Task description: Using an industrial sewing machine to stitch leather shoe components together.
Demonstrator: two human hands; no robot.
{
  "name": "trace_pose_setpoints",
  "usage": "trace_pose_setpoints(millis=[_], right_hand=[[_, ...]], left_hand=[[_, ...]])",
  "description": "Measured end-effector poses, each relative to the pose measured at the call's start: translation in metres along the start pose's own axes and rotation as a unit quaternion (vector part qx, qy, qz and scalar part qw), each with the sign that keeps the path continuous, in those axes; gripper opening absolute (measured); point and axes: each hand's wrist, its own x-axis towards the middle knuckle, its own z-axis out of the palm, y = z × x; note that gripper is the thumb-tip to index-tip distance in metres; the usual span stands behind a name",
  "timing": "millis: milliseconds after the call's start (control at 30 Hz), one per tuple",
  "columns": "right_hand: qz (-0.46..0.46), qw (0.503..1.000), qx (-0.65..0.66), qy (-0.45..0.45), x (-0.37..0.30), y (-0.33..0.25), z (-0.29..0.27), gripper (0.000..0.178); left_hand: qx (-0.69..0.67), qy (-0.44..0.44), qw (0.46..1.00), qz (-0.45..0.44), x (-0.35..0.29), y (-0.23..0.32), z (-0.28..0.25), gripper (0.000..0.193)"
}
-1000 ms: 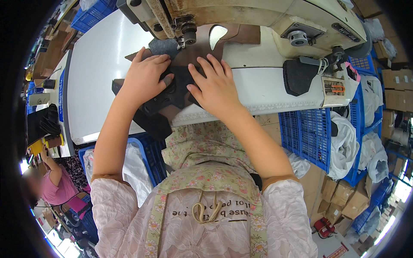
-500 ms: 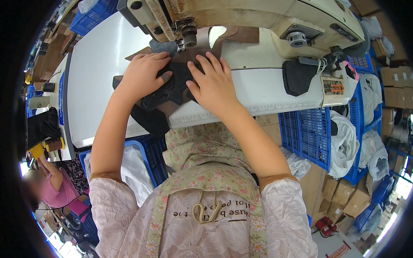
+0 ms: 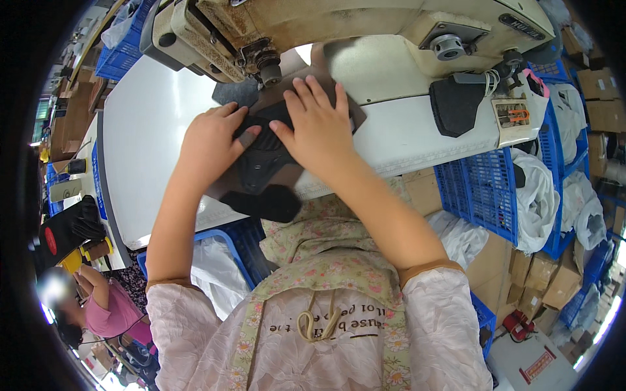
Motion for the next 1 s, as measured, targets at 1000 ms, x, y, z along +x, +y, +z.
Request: trace_pose_setpoints(millis=[1000], right_hand=[[-0.088, 0.986, 0.139, -0.032, 0.017, -0.014, -0.024, 0.080]], left_hand=[[-0.250, -0.075, 0.962, 0.078, -0.006, -0.028, -0.019, 0.059]])
